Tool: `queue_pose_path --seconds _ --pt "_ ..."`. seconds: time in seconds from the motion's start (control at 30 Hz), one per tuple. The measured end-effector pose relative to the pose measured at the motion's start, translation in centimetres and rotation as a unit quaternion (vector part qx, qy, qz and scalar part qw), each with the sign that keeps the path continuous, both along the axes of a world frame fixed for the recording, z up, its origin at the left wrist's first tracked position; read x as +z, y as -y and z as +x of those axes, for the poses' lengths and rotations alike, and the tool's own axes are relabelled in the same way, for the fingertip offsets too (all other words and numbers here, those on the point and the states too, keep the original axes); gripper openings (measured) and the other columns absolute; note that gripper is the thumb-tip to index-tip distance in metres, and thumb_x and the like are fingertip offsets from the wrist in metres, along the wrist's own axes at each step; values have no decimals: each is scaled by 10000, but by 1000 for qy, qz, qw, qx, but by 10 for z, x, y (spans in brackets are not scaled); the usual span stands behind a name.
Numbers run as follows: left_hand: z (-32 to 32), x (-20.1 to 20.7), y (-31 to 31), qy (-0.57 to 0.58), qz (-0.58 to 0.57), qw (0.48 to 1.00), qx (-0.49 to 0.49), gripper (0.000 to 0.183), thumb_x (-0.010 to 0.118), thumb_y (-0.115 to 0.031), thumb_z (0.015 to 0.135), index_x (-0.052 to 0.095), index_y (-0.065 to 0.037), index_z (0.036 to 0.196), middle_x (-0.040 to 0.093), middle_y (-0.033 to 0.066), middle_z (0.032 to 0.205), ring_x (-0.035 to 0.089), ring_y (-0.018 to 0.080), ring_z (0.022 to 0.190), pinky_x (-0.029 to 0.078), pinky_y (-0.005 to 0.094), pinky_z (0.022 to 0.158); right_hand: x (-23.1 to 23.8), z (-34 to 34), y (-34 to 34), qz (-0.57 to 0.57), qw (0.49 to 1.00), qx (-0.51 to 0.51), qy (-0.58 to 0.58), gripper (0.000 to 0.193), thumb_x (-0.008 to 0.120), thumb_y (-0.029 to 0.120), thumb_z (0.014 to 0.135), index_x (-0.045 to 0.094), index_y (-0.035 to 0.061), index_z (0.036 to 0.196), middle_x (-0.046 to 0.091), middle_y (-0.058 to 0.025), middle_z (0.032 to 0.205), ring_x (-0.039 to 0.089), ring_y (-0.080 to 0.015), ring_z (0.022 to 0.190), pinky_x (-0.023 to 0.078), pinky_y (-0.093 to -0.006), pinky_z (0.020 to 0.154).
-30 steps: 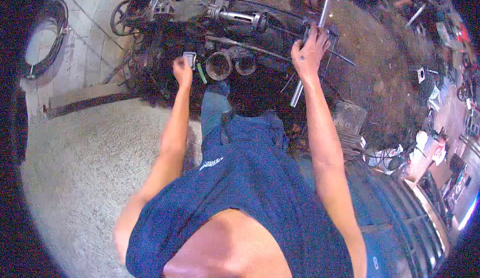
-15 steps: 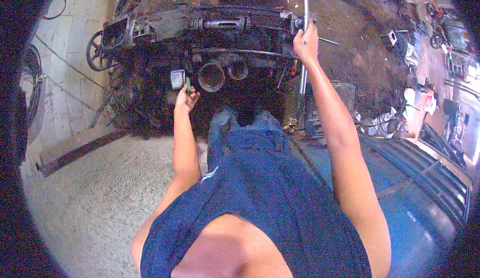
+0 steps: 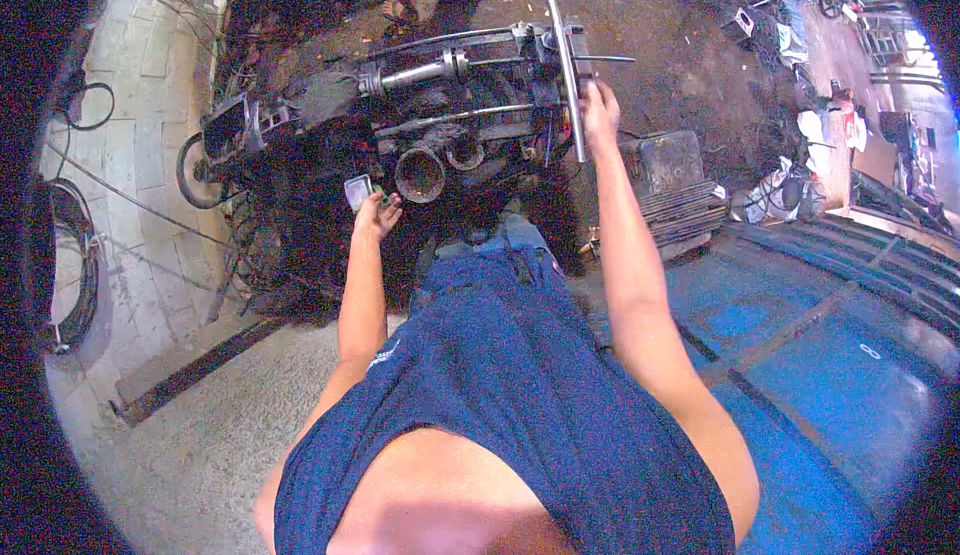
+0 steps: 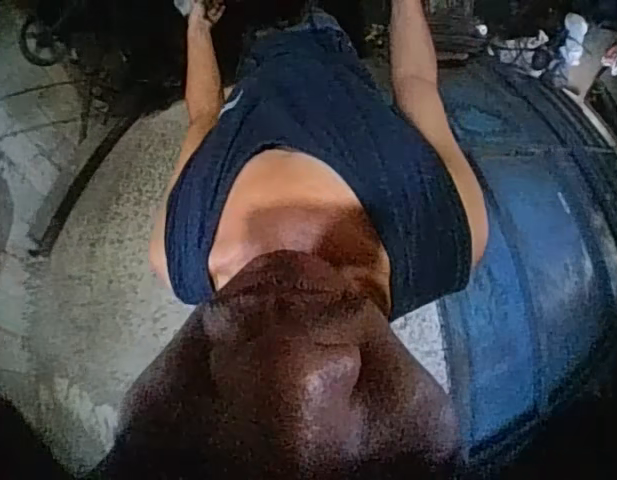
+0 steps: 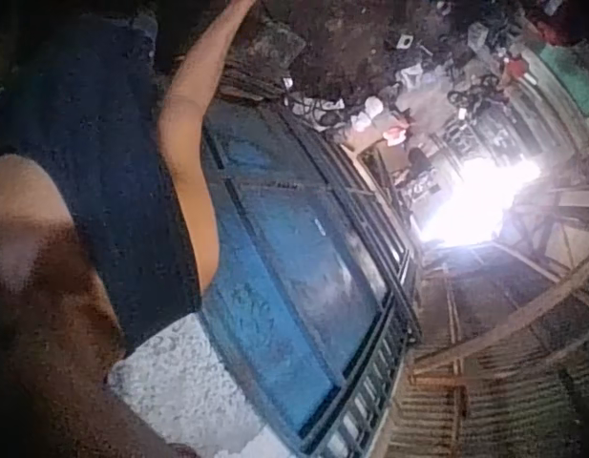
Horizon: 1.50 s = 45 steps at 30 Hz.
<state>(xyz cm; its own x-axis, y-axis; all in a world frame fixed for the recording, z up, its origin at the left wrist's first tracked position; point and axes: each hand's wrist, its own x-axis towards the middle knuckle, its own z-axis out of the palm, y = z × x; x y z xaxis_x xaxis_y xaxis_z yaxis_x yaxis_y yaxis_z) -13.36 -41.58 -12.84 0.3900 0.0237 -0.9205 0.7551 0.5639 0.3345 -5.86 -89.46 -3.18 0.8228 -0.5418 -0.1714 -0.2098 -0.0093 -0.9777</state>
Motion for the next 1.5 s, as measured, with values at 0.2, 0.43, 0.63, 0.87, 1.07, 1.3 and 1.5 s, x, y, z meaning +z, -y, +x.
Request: queue_pose_path --seconds 0.2,0.43,0.63,0.87,1.07,1.3,1.5 --pt "-11 12 11 65 56 996 9 577 552 -123 898 300 -196 1412 611 85 1022 624 211 871 519 416 807 -103 -120 20 334 881 -123 -313 263 499 265 888 542 24 983 618 -133 856 619 -258 700 494 -386 568" --pt "-20 28 23 74 106 991 -44 566 538 -142 916 311 -187 1432 599 61 1042 610 209 919 490 395 855 -158 -116 4 259 886 -164 -348 354 541 229 855 555 6 1130 646 -139 953 629 -268 775 503 -422 643" --pt "-19 35 32 42 195 974 -110 534 558 -196 921 350 -185 1412 600 61 1020 631 198 896 516 351 750 -151 -19 1 -59 931 -177 -314 457 768 287 684 608 -56 940 664 -160 824 640 -248 659 524 -360 654" --pt "-17 42 45 32 234 964 -125 546 596 -222 903 370 -124 1390 619 71 1003 654 187 814 503 289 624 -134 4 4 -10 920 -129 -370 338 803 271 679 684 -37 754 687 -141 767 672 -223 664 534 -370 627" --pt "-13 50 52 31 230 968 -98 525 601 -229 902 399 -117 1374 618 71 996 643 168 789 499 287 625 -129 -39 33 269 928 83 -245 163 538 217 913 550 105 796 484 8 598 473 -109 485 322 -272 410" --pt "-12 49 48 24 235 969 -71 394 562 -233 919 488 -155 1298 638 66 987 649 154 794 501 274 621 -10 -65 88 308 886 120 -324 175 471 183 910 550 61 812 395 26 557 330 -96 419 310 -288 421" --pt "-7 34 33 13 223 969 -102 264 510 -231 943 574 -187 1195 659 10 861 649 131 703 506 261 579 91 -26 19 -144 988 28 -48 310 535 180 902 568 -46 1111 618 -117 850 580 -178 758 477 -316 695"
